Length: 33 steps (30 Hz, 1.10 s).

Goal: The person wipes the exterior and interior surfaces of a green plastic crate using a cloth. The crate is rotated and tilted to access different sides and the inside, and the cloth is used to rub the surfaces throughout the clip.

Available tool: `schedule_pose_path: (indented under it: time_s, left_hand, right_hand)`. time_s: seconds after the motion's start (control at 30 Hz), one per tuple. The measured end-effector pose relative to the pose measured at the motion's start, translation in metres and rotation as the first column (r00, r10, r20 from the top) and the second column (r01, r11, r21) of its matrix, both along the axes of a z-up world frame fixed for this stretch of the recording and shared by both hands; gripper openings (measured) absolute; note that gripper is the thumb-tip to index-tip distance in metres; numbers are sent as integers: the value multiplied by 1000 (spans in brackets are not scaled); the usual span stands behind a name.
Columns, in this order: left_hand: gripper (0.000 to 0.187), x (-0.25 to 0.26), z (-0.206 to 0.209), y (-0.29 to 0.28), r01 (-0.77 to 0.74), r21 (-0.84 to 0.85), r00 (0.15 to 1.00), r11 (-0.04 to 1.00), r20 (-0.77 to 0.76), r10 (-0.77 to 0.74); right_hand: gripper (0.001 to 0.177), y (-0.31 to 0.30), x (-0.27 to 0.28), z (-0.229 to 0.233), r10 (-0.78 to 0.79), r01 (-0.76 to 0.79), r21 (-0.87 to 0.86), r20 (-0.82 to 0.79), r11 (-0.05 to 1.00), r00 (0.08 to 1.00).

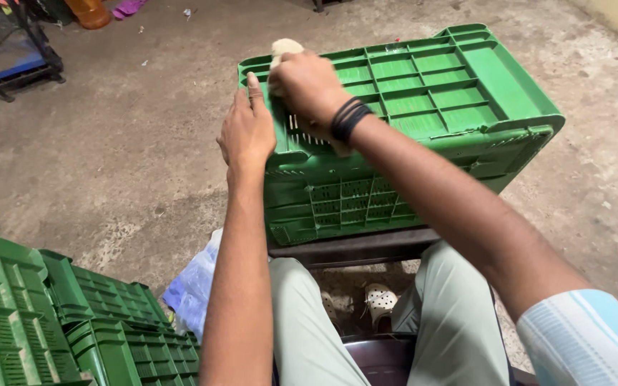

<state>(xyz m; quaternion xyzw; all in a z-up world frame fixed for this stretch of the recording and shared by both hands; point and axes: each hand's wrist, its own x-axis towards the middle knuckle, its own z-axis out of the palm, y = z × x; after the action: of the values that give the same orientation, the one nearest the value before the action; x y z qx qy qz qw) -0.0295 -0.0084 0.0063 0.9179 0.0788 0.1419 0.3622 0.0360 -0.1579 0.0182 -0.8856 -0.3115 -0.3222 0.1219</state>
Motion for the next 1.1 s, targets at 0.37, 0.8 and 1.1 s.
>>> schedule_pose_path:
  time_s: [0.37, 0.8, 1.1]
  left_hand:
    - [81, -1, -3, 0, -5, -65, 991, 998, 136, 14]
    - [94, -7, 5, 0, 30, -192, 991, 981, 137, -3]
    - [84, -6, 0, -2, -21, -104, 963, 994, 267, 48]
  right_hand:
    - [33, -219, -10, -15, -569, 567, -56, -44, 822, 821]
    - [29, -56, 21, -8, -133, 196, 307, -215, 931, 968]
    - [23, 52, 33, 7, 111, -114, -47, -64, 992, 992]
